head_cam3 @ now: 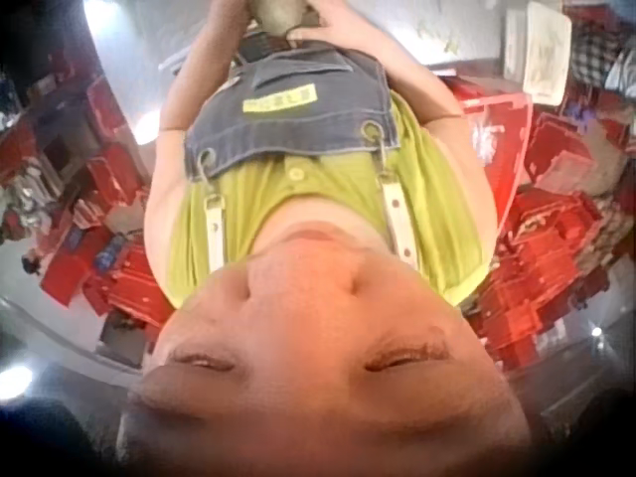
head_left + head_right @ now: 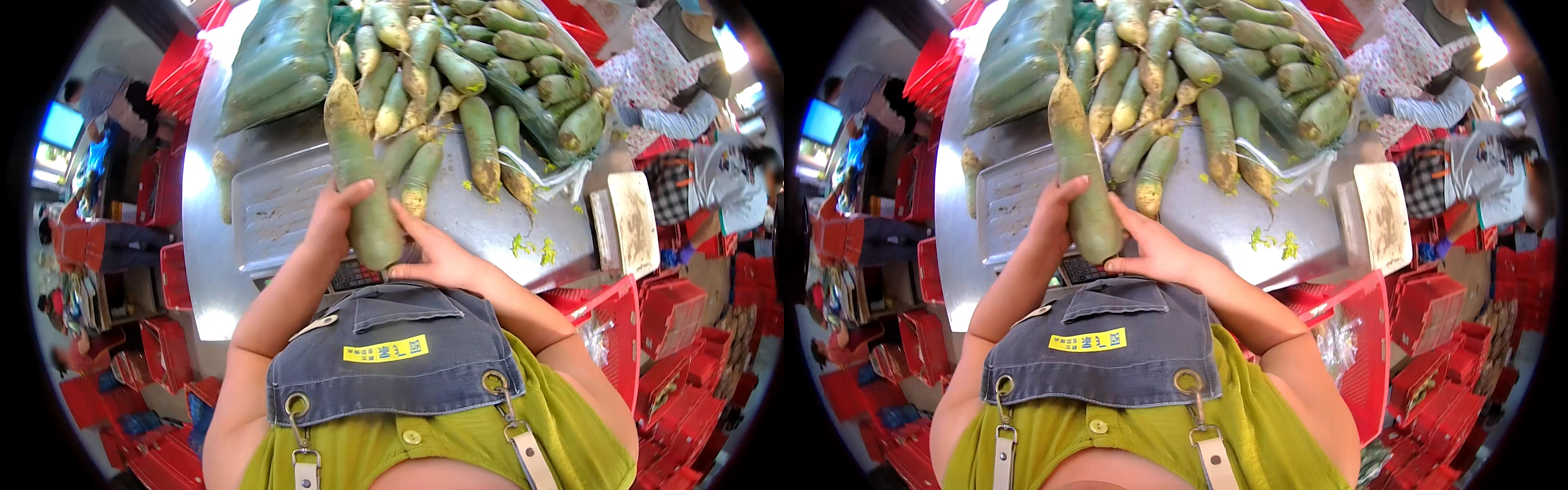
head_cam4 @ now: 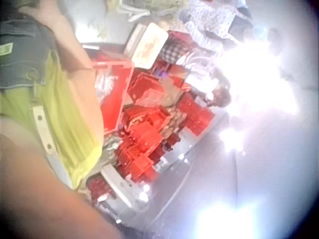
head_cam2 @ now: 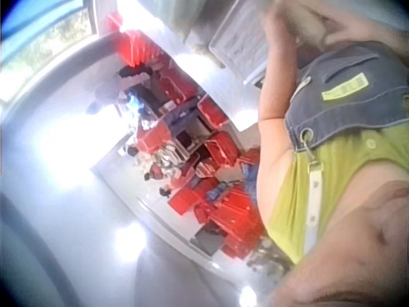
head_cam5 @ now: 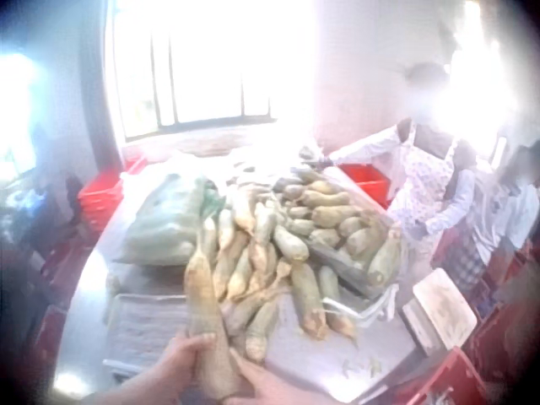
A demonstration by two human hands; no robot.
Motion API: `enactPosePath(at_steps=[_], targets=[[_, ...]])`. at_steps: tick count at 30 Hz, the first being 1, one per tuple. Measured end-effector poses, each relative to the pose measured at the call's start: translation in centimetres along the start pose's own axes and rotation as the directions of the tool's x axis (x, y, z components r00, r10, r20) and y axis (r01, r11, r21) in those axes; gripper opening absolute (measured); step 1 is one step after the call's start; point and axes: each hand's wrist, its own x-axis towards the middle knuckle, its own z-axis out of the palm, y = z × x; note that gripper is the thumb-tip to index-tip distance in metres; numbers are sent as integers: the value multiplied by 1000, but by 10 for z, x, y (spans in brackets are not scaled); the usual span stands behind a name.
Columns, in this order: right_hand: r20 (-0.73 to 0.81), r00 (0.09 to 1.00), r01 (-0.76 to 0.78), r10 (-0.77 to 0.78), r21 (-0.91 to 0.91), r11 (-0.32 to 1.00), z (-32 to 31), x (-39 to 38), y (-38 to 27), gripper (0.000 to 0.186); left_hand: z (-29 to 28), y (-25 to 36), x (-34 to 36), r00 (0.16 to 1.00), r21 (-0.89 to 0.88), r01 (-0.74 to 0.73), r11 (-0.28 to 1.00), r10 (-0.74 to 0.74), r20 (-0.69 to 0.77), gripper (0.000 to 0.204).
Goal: The person weighs green vegetables, likely luffa, on a digital scale in a market setting. They pick up individual vegetables, place them on the scale, and then move them into a red plastic basket. The process is repeated continuously throughout the video.
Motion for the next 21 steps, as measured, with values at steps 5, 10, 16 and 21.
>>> enactPosePath(at_steps=[5, 10, 16, 21], targets=[[-104, 991, -107, 78, -308, 945, -17, 4, 19, 55, -74, 37, 4, 978, 765, -83, 639, 200, -61, 67], [-300, 926, -298, 229, -209, 931, -23, -21, 58, 39, -117, 37, -12, 980, 999, -43, 5, 197, 41, 73], [-309, 925, -318, 221, -312, 895, -18, -46, 50, 37, -137, 27, -13, 985, 999, -43, -2, 166, 43, 74], [-378, 892, -369, 247, -292, 883, -33, -63, 53, 35, -181, 56, -15, 840, 950, -287, 123, 509, 188, 56]])
